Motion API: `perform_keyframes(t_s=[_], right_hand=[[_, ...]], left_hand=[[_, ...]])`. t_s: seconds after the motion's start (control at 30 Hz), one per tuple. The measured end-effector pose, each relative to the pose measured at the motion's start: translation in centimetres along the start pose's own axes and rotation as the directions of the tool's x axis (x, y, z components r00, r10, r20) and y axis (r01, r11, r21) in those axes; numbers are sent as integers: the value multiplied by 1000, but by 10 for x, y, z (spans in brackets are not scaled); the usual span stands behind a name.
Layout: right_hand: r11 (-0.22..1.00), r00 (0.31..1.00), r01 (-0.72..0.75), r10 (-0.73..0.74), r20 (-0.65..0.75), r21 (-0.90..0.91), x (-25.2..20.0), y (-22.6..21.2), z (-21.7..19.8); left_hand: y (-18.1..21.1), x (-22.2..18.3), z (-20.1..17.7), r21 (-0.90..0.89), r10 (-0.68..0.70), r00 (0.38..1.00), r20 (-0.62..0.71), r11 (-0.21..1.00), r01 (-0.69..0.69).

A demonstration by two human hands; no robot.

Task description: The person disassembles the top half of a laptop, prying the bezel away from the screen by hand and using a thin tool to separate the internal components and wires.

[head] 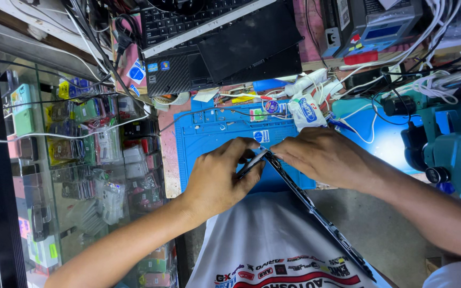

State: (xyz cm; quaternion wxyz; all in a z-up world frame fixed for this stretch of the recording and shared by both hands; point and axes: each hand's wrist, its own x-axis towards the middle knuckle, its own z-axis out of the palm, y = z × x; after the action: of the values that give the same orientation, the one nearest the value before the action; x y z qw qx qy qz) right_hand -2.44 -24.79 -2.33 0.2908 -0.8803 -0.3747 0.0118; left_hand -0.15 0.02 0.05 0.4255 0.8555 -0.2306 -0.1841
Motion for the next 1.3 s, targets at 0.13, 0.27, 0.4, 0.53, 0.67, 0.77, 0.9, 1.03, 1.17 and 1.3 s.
perform_keyframes(t_s=[0.13,0.27,0.4,0.53,0.67,0.77,0.9,1.03,1.17,1.3], right_hand=[[970,975,-220,222,-10,104,-3,1,3],[967,971,-204,219,-91,155,-1,-1,4],[959,976,-174,198,-88,224,-2,4,6],[964,980,-139,167,-111,225,-3,8,9],[979,981,-95,124,-150,183,-2,9,9],[979,980,-115,139,-139,167,-1,10,9],[976,979,-122,148,-141,181,1,8,6],[965,978,-159,183,-99,209,3,8,7],[984,986,3,27,-165,179,7,14,8],[982,977,49,-8,-214,184,9,17,9]], left_hand=[[1,-12,1,278,238,969,-66,937,-212],[5,-36,-9,545,477,878,41,726,-420],[7,-46,-10,576,421,901,102,714,-398],[2,-41,-10,401,378,925,40,841,-362],[0,-39,-8,332,371,928,-2,876,-350],[-1,-38,-10,325,367,930,-1,880,-347],[0,-36,-11,337,345,938,31,880,-335],[0,-36,-12,337,345,938,43,879,-339],[2,-35,-15,345,341,939,44,877,-334],[2,-35,-17,318,313,947,66,893,-318]])
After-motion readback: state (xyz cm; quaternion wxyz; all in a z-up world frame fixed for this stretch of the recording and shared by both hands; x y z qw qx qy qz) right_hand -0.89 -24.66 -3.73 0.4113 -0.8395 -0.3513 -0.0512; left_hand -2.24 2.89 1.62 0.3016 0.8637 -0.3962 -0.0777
